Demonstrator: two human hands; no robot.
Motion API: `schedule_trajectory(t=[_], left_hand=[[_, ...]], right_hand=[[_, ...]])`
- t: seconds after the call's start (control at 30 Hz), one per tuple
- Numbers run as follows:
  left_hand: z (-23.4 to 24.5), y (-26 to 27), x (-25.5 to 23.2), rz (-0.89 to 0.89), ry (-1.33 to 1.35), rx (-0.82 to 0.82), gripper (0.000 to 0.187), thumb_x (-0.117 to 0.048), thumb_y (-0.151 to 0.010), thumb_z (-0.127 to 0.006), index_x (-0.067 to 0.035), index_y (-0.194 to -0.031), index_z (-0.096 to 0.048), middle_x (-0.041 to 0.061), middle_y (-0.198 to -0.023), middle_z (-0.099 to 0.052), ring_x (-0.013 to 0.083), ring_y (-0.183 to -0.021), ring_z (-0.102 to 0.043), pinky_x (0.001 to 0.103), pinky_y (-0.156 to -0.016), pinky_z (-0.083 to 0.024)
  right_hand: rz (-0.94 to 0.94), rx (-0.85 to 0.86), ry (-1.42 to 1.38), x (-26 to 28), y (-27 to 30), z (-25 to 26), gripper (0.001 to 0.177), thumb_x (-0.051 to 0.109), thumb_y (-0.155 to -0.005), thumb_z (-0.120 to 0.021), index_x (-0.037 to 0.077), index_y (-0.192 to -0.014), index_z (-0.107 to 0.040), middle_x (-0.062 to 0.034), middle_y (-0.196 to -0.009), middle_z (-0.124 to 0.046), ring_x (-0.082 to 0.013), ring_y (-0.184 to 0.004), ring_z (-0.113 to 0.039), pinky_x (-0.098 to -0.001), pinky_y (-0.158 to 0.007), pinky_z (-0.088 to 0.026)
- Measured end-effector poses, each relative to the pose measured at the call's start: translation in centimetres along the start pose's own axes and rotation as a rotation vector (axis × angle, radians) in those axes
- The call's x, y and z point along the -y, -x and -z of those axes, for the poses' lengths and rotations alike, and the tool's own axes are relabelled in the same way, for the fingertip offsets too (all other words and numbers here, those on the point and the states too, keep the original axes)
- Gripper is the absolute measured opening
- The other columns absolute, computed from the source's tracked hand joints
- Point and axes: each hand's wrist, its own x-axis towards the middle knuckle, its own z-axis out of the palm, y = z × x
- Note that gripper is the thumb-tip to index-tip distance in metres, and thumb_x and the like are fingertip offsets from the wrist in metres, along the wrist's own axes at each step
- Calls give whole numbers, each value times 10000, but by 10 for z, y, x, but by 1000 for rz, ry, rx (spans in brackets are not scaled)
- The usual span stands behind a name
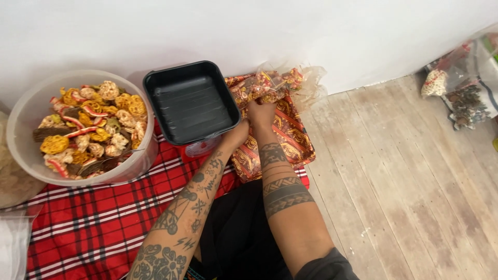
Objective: Scooping snack food from a large bowl into small plastic bags using a spoon and hands.
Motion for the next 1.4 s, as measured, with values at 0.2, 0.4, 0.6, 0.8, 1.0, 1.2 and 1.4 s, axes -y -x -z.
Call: schedule_trajectory(t=[0.2,0.4,0.6,0.8,1.0,1.2,1.4], left_hand=[[85,-13,-20,543,646,97,187,-180,-903,-628,-18,-917,-720,228,-761,-695,405,-859,-718,468,-753,-508],[210,-16,-30,583,931,167,493,-81,-834,-639,8,-1318,-599,272,-1178,-681,463,-1179,-619,494,-986,-521],[273,64,-3,465,888,462,433,-241,-901,-635,-39,-1285,-649,196,-1109,-712,413,-1076,-688,482,-928,-540],[353,177,116,393,613,424,223,-185,-807,-665,-70,-996,-691,119,-933,-737,338,-816,-693,443,-709,-546],[443,244,186,866,469,511,220,-171,-823,-694,-97,-1027,-727,44,-784,-740,210,-672,-693,343,-639,-540],[441,318,274,940,12,670,579,-357,-795,-755,-63,-1267,-595,166,-1181,-655,378,-1033,-641,477,-850,-523],[428,333,283,1188,-36,692,911,-383,-659,-912,93,-1322,-508,333,-1253,-586,536,-1135,-616,693,-854,-534]], right_hand=[[13,-252,-103,15,-4,3,465,328,-770,-743,63,-1106,-562,-249,-1150,-668,-464,-1204,-632,-551,-1015,-499],[364,-553,-65,20,11,16,329,138,-897,-551,-112,-880,-763,-356,-856,-710,-524,-980,-671,-579,-826,-498],[380,-423,-22,-70,-140,12,501,342,-1014,-428,-58,-1118,-712,-314,-1089,-721,-462,-1118,-671,-540,-974,-527],[760,-130,-812,32,57,127,230,-23,-1015,-597,114,-849,-516,-12,-816,-499,-137,-772,-462,-303,-738,-411],[1224,58,-558,48,222,89,386,168,-1256,-462,31,-932,-301,-136,-808,-371,-214,-729,-311,-400,-734,-309],[1210,812,-35,15,315,30,274,-67,-808,-691,-8,-1075,-683,-118,-962,-745,-203,-785,-698,-293,-739,-551],[1056,1278,147,0,389,-30,176,118,-869,-739,79,-1039,-762,-213,-828,-780,-426,-760,-763,-505,-631,-604]])
